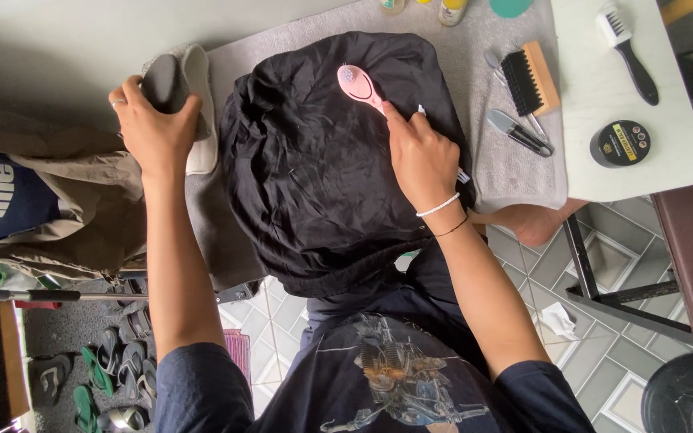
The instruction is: Cleaning a black bag using various brushes and cleaning solutions on a workstation.
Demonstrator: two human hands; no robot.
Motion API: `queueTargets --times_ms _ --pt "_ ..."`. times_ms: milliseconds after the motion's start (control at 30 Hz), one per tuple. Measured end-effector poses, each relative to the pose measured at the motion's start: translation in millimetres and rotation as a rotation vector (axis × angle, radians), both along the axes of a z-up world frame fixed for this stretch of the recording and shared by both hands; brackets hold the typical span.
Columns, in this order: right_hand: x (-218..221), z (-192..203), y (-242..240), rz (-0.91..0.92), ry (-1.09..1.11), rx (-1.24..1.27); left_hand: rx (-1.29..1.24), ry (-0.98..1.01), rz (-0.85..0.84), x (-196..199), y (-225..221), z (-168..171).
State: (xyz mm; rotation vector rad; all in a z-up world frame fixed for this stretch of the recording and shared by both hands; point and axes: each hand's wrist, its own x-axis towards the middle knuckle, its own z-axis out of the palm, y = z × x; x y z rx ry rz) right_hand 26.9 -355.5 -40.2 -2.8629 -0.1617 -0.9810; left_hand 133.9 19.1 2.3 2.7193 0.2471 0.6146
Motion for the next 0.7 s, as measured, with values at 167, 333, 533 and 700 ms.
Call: queueTargets --times_ms 167,333,533,700 --pt "-1.0 2.6 0.4 -0.013 -0.012 -0.024 -0.059 0.246 0.020 -1.3 -1.7 2.8" --pt "-0.3 1.5 -0.2 -0.006 -0.014 -0.006 0.076 0.246 0.001 1.7 -2.5 4.9" --pt "-0.4 0.0 0.5 0.011 -0.022 0.007 0.167 0.254 -0.001 12.0 8.1 -1.0" --pt "-0.2 1.8 -0.6 0.006 -0.019 0.001 0.141 0.155 -0.047 16.0 8.8 35.2"
